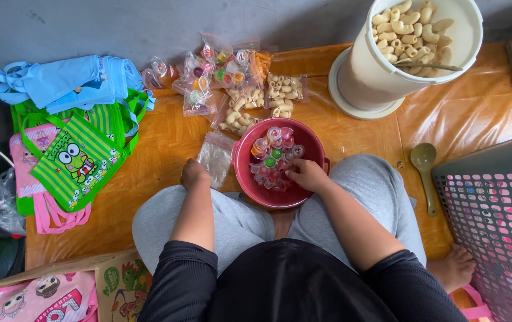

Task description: Packing small jelly cups from a bowl into individual plastic bags while sitting on the floor.

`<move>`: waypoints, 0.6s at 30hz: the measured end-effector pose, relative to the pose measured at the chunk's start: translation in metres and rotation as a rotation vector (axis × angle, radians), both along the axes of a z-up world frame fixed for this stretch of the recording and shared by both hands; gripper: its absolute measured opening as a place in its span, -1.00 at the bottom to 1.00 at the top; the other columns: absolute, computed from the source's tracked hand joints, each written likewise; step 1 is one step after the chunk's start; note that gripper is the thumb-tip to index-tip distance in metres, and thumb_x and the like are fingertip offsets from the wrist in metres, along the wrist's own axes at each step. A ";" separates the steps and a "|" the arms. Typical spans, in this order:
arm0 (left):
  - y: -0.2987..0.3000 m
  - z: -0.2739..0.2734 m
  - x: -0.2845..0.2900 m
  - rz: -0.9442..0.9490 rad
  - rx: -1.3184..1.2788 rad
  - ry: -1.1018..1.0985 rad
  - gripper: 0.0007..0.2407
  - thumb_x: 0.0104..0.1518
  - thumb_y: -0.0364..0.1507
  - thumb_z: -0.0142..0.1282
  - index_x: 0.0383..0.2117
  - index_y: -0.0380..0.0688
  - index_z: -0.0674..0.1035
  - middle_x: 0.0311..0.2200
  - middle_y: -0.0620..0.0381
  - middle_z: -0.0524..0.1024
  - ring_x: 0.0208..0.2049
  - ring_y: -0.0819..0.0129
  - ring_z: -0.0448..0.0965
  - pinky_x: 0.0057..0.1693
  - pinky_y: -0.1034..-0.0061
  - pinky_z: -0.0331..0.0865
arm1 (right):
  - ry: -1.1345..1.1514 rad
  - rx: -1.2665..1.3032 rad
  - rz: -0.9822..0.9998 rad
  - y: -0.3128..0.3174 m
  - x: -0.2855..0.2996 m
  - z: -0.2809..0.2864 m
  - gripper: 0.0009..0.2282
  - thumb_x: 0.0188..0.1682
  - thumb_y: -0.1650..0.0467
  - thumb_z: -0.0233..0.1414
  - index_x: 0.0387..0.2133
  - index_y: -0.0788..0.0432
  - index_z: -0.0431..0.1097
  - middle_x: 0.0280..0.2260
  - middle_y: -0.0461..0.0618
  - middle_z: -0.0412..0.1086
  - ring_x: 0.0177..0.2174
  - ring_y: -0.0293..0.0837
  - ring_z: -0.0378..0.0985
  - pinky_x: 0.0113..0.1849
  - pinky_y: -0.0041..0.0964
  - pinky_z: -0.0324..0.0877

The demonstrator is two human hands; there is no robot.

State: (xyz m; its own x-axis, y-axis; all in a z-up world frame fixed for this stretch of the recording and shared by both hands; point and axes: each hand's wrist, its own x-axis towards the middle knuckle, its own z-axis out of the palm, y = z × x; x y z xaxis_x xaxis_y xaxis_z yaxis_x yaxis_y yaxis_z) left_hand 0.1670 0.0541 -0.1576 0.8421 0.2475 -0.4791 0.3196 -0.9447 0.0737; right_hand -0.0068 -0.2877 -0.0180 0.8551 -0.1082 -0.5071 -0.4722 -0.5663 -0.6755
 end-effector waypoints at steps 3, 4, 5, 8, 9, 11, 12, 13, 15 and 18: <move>-0.006 0.039 -0.010 -0.019 0.005 0.000 -0.75 0.22 -0.52 -0.11 0.00 -0.12 0.51 -0.06 -0.05 0.55 0.00 -0.07 0.57 0.04 0.03 0.45 | -0.003 -0.003 0.005 0.001 -0.001 0.004 -0.78 -0.05 0.26 0.12 -0.16 -0.05 0.57 -0.24 0.02 0.57 -0.07 0.07 0.57 -0.05 -0.07 0.44; -0.008 0.050 -0.012 -0.021 0.007 0.000 -0.75 0.22 -0.52 -0.11 0.00 -0.12 0.51 -0.06 -0.05 0.55 0.00 -0.07 0.57 0.04 0.03 0.45 | -0.002 -0.001 0.003 0.001 -0.001 0.004 -0.78 -0.05 0.26 0.12 -0.16 -0.05 0.57 -0.24 0.02 0.57 -0.07 0.07 0.57 -0.05 -0.07 0.44; -0.011 0.061 -0.015 -0.037 -0.005 -0.004 -0.76 0.22 -0.52 -0.13 -0.02 -0.08 0.50 -0.07 -0.04 0.54 -0.01 -0.08 0.57 0.04 0.01 0.43 | -0.008 -0.005 0.010 0.002 -0.001 0.005 -0.77 -0.05 0.26 0.12 -0.16 -0.03 0.57 -0.25 0.04 0.57 -0.08 0.09 0.57 -0.05 -0.05 0.44; -0.017 0.083 -0.021 -0.086 -0.023 0.000 -0.74 0.26 -0.51 -0.16 0.02 0.06 0.48 -0.07 0.01 0.53 -0.01 -0.08 0.57 0.06 0.01 0.41 | -0.017 -0.015 0.021 0.002 -0.003 0.000 -0.77 -0.06 0.25 0.13 -0.16 -0.03 0.57 -0.25 0.03 0.57 -0.08 0.08 0.57 -0.05 -0.05 0.44; -0.020 0.088 -0.022 -0.117 -0.030 0.008 -0.71 0.29 -0.50 -0.16 0.08 0.16 0.47 -0.07 0.03 0.53 0.00 -0.07 0.57 0.08 0.04 0.41 | -0.022 -0.022 0.027 0.002 -0.003 -0.002 -0.78 -0.06 0.24 0.13 -0.17 -0.06 0.57 -0.26 0.00 0.57 -0.08 0.06 0.57 -0.05 -0.07 0.45; -0.018 0.103 -0.030 -0.096 -0.053 0.022 -0.74 0.32 -0.42 -0.17 0.07 0.15 0.51 0.00 0.01 0.52 0.03 -0.10 0.55 0.12 0.03 0.37 | -0.019 -0.022 0.031 0.005 -0.004 0.004 -0.79 -0.05 0.25 0.13 -0.18 -0.07 0.58 -0.26 -0.01 0.57 -0.09 0.04 0.58 -0.05 -0.09 0.45; -0.017 0.111 -0.033 -0.074 -0.075 0.036 -0.74 0.35 -0.34 -0.17 0.05 0.14 0.55 0.06 -0.02 0.51 0.06 -0.13 0.52 0.16 0.02 0.33 | -0.014 -0.022 0.036 0.006 -0.005 0.007 -0.79 -0.05 0.26 0.12 -0.18 -0.07 0.58 -0.26 -0.02 0.58 -0.09 0.03 0.59 -0.05 -0.11 0.45; -0.013 0.085 -0.026 -0.077 -0.075 0.038 -0.74 0.35 -0.34 -0.17 0.05 0.14 0.55 0.06 -0.02 0.51 0.06 -0.13 0.52 0.16 0.02 0.33 | -0.012 -0.022 0.033 0.007 -0.006 0.010 -0.79 -0.05 0.26 0.12 -0.18 -0.07 0.58 -0.26 -0.02 0.58 -0.09 0.03 0.59 -0.05 -0.11 0.45; -0.004 0.035 -0.010 -0.201 0.097 0.091 -0.70 0.30 -0.49 -0.18 0.02 0.02 0.61 0.07 0.05 0.50 0.06 0.02 0.53 0.13 0.05 0.37 | -0.012 -0.036 0.050 0.008 -0.006 0.018 -0.78 -0.04 0.26 0.12 -0.16 -0.03 0.57 -0.25 0.02 0.58 -0.08 0.08 0.57 -0.04 -0.06 0.44; -0.018 0.073 -0.022 -0.170 0.075 0.075 -0.69 0.30 -0.53 -0.20 0.06 -0.09 0.59 0.07 0.00 0.48 0.08 0.01 0.52 0.13 0.11 0.39 | -0.018 -0.046 0.057 0.006 -0.004 0.011 -0.79 -0.04 0.26 0.12 -0.18 -0.03 0.58 -0.25 0.02 0.58 -0.08 0.08 0.58 -0.05 -0.06 0.44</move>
State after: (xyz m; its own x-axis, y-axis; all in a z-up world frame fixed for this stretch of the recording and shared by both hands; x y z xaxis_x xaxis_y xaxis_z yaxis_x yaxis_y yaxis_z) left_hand 0.1449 0.0361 -0.0846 0.8377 0.1422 -0.5273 0.1570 -0.9875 -0.0169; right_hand -0.0111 -0.2817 -0.0066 0.8696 -0.0816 -0.4869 -0.4261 -0.6222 -0.6567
